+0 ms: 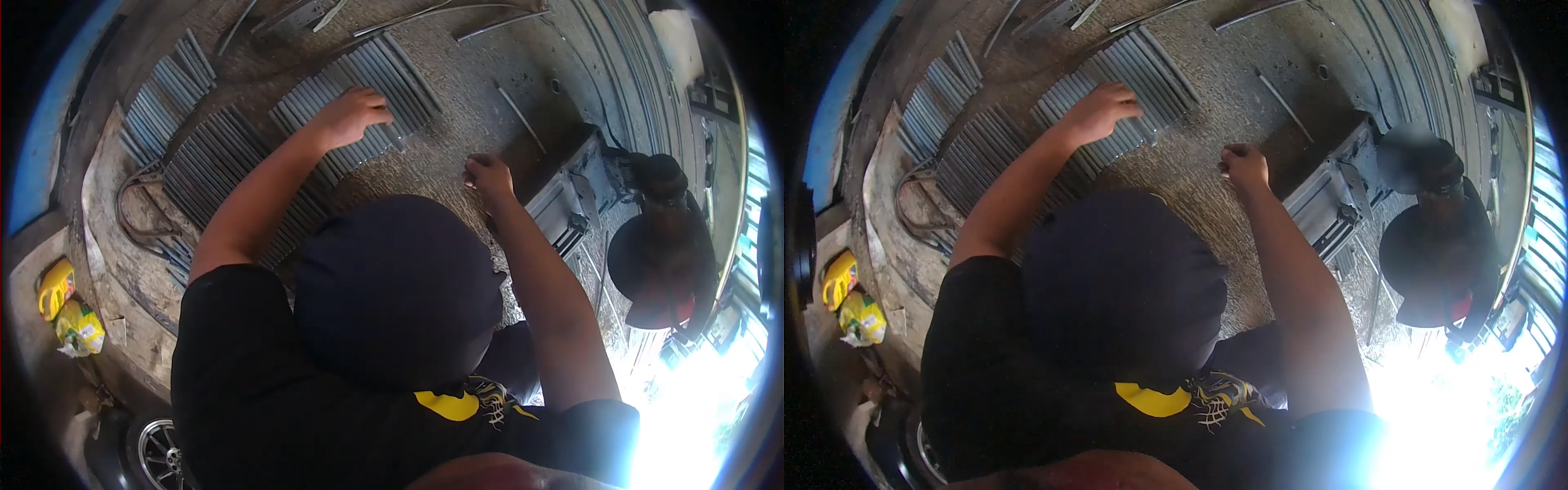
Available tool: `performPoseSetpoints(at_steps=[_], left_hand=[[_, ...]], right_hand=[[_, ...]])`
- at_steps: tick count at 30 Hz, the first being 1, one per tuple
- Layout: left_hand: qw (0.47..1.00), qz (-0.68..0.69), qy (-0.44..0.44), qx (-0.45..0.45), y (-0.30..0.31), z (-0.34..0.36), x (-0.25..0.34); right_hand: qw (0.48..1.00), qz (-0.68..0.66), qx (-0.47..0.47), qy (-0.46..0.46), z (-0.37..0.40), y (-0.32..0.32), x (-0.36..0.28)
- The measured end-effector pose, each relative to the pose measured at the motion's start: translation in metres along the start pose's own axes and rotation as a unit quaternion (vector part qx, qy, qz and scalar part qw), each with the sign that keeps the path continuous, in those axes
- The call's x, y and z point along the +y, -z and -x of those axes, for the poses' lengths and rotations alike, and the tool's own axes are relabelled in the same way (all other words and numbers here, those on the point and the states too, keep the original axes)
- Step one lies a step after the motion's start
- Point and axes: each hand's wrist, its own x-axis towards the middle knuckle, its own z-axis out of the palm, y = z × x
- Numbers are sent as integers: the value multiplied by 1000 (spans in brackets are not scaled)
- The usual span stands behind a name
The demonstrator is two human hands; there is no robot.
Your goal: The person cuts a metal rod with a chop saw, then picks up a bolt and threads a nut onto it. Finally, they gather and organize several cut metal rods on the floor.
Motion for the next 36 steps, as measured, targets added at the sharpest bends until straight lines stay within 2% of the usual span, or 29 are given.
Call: performPoseSetpoints(at_steps=[3,6,8,11,15,17,18,20,21,22,24,25,26,28,32,36], left_hand=[[1000,2,1,-12,2,39,11],[998,37,55,12,5,76,10],[991,-19,132,8,-2,102,2],[989,-39,135,44,-7,123,0],[983,-92,156,30,-3,131,14],[953,-109,230,165,-6,136,25],[953,-109,232,162,-13,137,27],[888,31,397,232,-34,134,31],[854,75,436,274,-40,127,31],[853,74,437,275,-44,121,27],[788,73,538,289,-36,108,26],[784,74,571,232,-29,105,26],[783,73,571,234,-19,101,27],[740,115,635,191,-5,96,33],[756,88,619,194,-20,109,25],[736,96,637,207,-19,108,25]], right_hand=[[1000,15,-7,-3,2,-3,1],[999,18,-29,5,0,-9,0],[999,14,-43,6,-1,-14,0],[998,25,-50,19,-3,-26,-3],[998,14,-56,21,-3,-32,-2],[998,10,-62,18,-2,-31,0],[998,0,-62,15,-1,-30,-1],[998,-12,-65,12,-1,-29,0],[998,-9,-57,3,-2,-29,3],[999,-5,-48,-4,-4,-29,4],[998,0,-55,-1,-4,-30,8],[998,4,-60,2,-5,-29,8],[998,5,-60,4,-4,-30,5],[998,14,-62,6,1,-32,2],[998,-11,-64,13,-2,-33,0],[998,-10,-68,12,0,-35,1]])
